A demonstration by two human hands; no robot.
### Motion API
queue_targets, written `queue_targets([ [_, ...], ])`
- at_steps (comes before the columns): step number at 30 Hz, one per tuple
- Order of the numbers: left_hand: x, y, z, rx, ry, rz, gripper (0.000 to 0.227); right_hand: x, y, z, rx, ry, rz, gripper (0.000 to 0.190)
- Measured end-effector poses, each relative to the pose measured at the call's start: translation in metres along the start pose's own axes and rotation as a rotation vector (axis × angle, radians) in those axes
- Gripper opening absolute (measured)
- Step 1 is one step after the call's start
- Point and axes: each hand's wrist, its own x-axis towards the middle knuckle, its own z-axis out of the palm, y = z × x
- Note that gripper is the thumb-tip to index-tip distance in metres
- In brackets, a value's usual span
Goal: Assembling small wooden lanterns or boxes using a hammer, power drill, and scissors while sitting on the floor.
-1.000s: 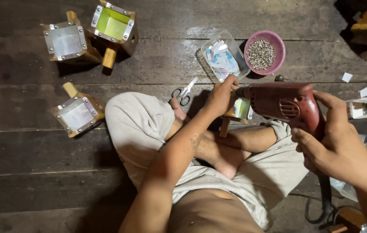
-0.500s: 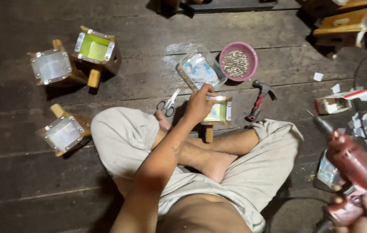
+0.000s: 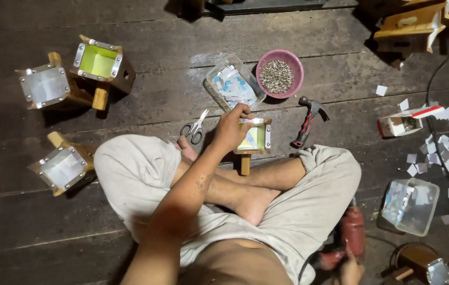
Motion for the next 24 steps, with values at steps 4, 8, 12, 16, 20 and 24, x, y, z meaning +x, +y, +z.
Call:
queue_targets([
  [4,0.001,0.001,-0.002,-0.009,-0.007,-0.01,0.039,-0.019,-0.071,0.17,-1.639,0.454,-1.126,0.055],
  [8,0.002,0.005,-0.008,0.007,-0.031,-0.018,0.036,-0.016,-0.096,0.388,-1.498,-0.131,-1.574,0.035],
  [12,0.001,-0.018,0.002,0.018,-0.064,-0.064,0.033,0.103,-0.045,0.541,-1.659,-0.432,-1.506,0.054],
  [16,-0.003,-0.014,-0.001,0.024,-0.043,-0.046,0.032,0.144,0.011,0.634,-2.234,-0.498,-1.395,0.031],
  [20,-0.002,-0.012,-0.003,-0.005,-0.042,-0.064,0.031,0.159,0.032,0.647,-2.418,-0.551,-1.319,0.019],
  [24,-0.003,-0.017,-0.004,-0.004,-0.059,-0.065,0.031,0.189,0.015,0.637,-2.374,-0.612,-1.094,0.024],
])
